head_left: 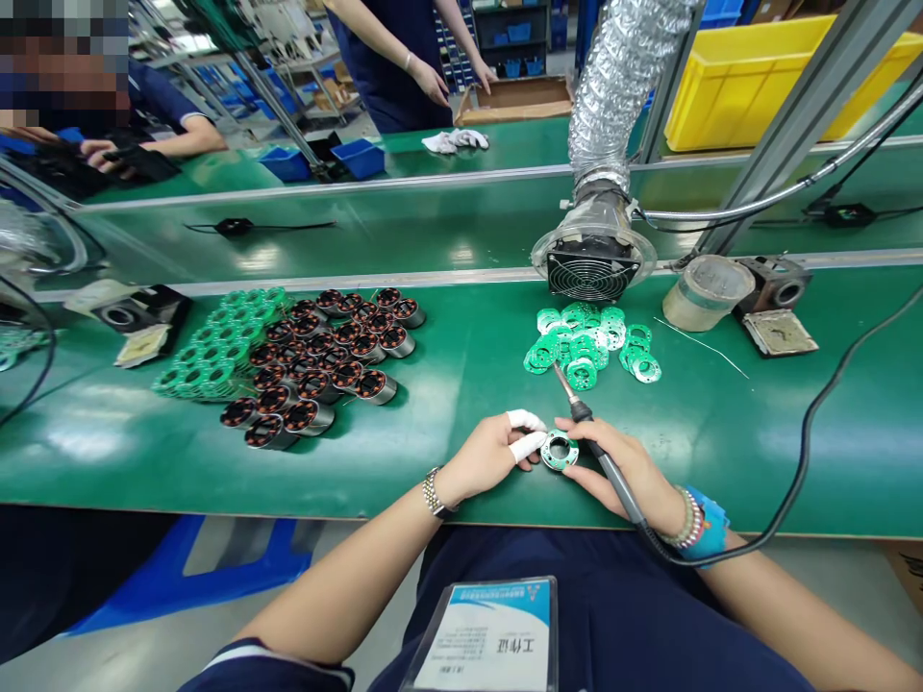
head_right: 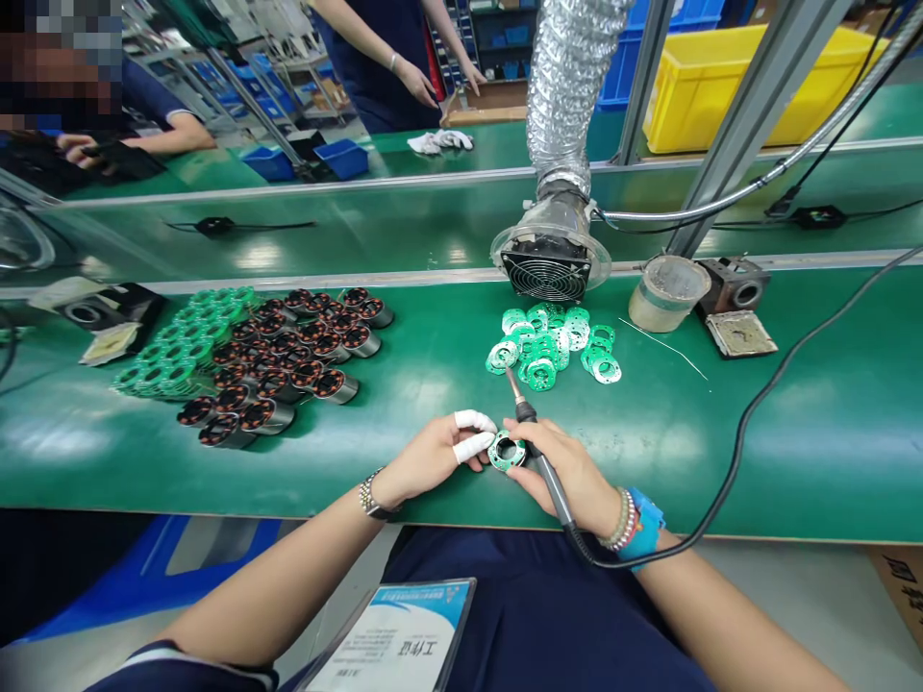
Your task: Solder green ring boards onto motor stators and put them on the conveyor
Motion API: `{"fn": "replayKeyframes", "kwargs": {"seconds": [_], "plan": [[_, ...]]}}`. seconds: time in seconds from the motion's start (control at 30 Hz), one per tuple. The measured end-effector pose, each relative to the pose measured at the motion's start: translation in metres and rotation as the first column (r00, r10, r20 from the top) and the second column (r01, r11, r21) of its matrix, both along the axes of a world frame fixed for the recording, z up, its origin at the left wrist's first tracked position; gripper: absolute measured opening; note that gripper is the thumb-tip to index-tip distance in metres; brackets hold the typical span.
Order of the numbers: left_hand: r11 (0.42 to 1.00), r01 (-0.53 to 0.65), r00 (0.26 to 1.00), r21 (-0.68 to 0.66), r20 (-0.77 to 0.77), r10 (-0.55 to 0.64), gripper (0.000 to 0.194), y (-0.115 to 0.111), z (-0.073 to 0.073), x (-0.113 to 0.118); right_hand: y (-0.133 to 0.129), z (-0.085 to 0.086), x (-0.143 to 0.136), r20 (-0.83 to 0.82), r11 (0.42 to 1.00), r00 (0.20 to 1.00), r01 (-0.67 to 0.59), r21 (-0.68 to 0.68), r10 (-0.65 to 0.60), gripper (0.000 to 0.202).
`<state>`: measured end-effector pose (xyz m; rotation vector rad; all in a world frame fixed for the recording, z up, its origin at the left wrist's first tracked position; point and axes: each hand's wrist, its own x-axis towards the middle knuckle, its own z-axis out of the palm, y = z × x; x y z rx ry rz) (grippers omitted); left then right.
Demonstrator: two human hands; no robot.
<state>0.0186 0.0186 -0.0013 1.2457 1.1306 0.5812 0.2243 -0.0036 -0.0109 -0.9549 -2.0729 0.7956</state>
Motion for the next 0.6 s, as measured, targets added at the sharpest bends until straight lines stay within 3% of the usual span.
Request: {"fn": "replayKeyframes", "kwargs": {"seconds": [0.1, 0.2, 0.27, 0.33, 0.43, 0.5, 0.6], "plan": [[0.996, 0.015, 0.993, 0.087, -0.115, -0.005, 0.018, -0.008, -0.001, 0.001, -0.008, 0.0, -0.002, 0.001, 0.989, 0.995, 0.094, 0.112, -0.095, 0.037], [0.98, 0.036, 0.963, 0.193, -0.268, 0.017, 0.021, -0.025, -0.001, 0.002, -0.015, -0.002, -0.005, 0.042, 0.975, 0.992, 0.107, 0.193, -0.117, 0.037], [0.925, 0.119, 0.913, 0.362, -0.406, 0.042, 0.021, -0.035, -0.002, 0.001, -0.017, -0.003, -0.006, 0.061, 0.975, 0.993, 0.088, 0.203, -0.102, 0.036], [0.834, 0.238, 0.858, 0.497, -0.511, 0.06, 0.021, -0.04, -0.002, -0.002, -0.017, -0.004, -0.008, 0.064, 0.977, 0.994, 0.074, 0.198, -0.088, 0.036], [0.748, 0.384, 0.805, 0.542, -0.593, 0.016, 0.023, -0.039, -0.003, -0.005, -0.016, -0.004, -0.008, 0.057, 0.98, 0.996, 0.062, 0.19, -0.074, 0.035], [0.766, 0.404, 0.8, 0.5, -0.599, -0.031, 0.021, -0.034, -0.003, -0.004, -0.015, -0.004, -0.008, 0.057, 0.981, 0.996, 0.054, 0.185, -0.066, 0.035], [0.924, 0.278, 0.896, 0.262, -0.417, -0.151, 0.024, -0.026, -0.001, 0.0, -0.013, -0.004, -0.007, 0.067, 0.983, 0.995, 0.055, 0.177, -0.068, 0.036]]}}
